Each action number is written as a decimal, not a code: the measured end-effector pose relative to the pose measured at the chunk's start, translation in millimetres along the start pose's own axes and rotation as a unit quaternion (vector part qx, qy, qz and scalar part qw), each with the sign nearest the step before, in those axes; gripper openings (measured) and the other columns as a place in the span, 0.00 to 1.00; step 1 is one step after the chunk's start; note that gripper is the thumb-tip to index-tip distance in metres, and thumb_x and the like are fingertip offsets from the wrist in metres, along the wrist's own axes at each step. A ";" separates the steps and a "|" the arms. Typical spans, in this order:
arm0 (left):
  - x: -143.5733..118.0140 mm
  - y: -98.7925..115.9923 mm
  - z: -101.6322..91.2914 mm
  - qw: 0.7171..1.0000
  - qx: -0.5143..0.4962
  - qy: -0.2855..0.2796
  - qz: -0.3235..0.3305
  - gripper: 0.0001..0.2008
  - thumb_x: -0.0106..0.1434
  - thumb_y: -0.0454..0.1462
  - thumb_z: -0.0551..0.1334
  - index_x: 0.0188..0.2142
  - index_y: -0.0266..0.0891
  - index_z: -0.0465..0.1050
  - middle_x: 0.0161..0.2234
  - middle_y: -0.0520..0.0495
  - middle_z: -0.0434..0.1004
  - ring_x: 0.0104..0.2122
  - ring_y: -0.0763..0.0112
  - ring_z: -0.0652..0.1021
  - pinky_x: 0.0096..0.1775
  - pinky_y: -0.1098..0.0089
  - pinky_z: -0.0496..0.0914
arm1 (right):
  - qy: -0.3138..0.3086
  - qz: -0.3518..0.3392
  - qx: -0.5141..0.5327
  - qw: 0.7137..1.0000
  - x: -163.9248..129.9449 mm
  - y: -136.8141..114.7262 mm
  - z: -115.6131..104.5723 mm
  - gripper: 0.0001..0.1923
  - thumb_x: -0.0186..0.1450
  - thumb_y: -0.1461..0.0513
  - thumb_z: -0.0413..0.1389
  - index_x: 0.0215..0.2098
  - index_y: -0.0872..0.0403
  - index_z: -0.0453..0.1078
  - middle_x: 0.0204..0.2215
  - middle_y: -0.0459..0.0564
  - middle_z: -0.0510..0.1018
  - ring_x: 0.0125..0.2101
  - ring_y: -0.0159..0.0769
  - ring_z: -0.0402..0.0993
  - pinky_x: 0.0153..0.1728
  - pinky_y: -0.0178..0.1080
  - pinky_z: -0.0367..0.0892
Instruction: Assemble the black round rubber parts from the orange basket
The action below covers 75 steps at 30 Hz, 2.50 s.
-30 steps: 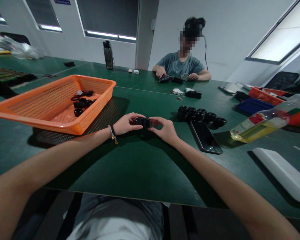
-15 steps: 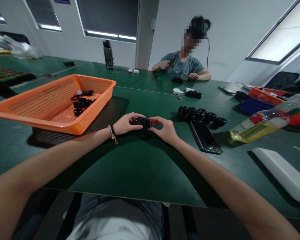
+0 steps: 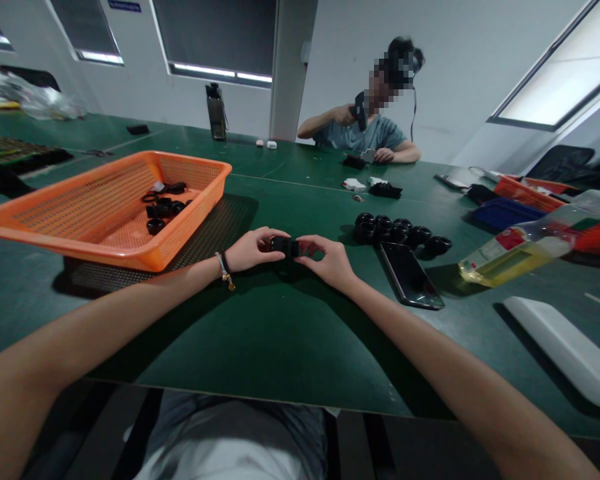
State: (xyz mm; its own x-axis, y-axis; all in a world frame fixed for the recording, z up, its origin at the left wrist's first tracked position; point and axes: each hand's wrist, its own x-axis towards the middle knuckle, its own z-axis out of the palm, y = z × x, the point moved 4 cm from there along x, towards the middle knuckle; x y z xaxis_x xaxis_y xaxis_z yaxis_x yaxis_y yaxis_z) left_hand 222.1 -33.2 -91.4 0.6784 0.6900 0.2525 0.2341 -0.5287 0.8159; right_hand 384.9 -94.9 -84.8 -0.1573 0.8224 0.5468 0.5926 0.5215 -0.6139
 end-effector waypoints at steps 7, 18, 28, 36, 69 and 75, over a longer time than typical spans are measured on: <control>-0.9 0.6 -0.1 1.000 -0.004 -0.002 -0.001 0.22 0.51 0.42 0.64 0.45 0.37 0.69 0.41 0.45 0.71 0.32 0.73 0.73 0.35 0.70 0.68 | -0.003 -0.002 0.001 1.000 0.3 0.0 -0.2 0.14 0.53 0.64 0.60 0.38 0.53 0.72 0.30 0.46 0.78 0.29 0.33 0.73 0.33 0.39 0.70; -0.8 -0.3 -0.3 1.000 0.003 -0.005 -0.003 0.23 0.51 0.43 0.64 0.46 0.36 0.69 0.40 0.45 0.70 0.31 0.73 0.73 0.34 0.70 0.68 | -0.009 0.006 0.000 1.000 0.3 -1.6 -0.3 0.14 0.53 0.64 0.60 0.38 0.53 0.72 0.29 0.46 0.78 0.29 0.33 0.73 0.33 0.39 0.70; -1.7 -1.2 0.0 1.000 0.012 -0.003 0.000 0.22 0.52 0.43 0.63 0.46 0.38 0.69 0.39 0.47 0.71 0.29 0.75 0.71 0.33 0.71 0.68 | -0.003 0.006 0.009 1.000 0.4 0.5 1.1 0.13 0.53 0.63 0.60 0.38 0.52 0.72 0.29 0.46 0.78 0.29 0.33 0.73 0.32 0.38 0.70; -1.2 -0.5 -0.9 1.000 0.010 -0.002 0.000 0.22 0.52 0.42 0.64 0.46 0.38 0.70 0.40 0.46 0.71 0.30 0.74 0.72 0.33 0.71 0.68 | -0.011 0.005 -0.002 1.000 0.6 -1.0 0.1 0.13 0.53 0.63 0.60 0.38 0.52 0.72 0.29 0.46 0.78 0.29 0.34 0.74 0.32 0.38 0.70; -0.9 -0.7 -0.4 1.000 -0.011 -0.002 0.002 0.22 0.51 0.42 0.64 0.45 0.36 0.69 0.40 0.45 0.70 0.31 0.74 0.72 0.35 0.70 0.69 | 0.005 -0.017 -0.032 0.999 -0.4 -1.4 -1.0 0.14 0.53 0.64 0.60 0.39 0.53 0.73 0.29 0.47 0.78 0.28 0.33 0.73 0.32 0.38 0.70; -1.3 0.4 -0.4 1.000 -0.008 -0.001 0.004 0.22 0.51 0.42 0.64 0.45 0.37 0.70 0.41 0.45 0.71 0.32 0.73 0.73 0.35 0.70 0.69 | 0.004 -0.007 -0.004 1.000 -0.5 -0.2 0.0 0.14 0.53 0.63 0.60 0.39 0.53 0.72 0.30 0.47 0.78 0.29 0.34 0.73 0.33 0.38 0.70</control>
State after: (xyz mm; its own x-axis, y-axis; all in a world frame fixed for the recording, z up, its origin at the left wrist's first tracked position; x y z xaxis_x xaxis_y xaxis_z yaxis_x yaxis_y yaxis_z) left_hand 221.1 -34.1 -91.2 0.6820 0.6841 0.2585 0.2165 -0.5265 0.8221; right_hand 384.9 -95.5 -85.0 -0.1594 0.8132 0.5597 0.5970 0.5309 -0.6015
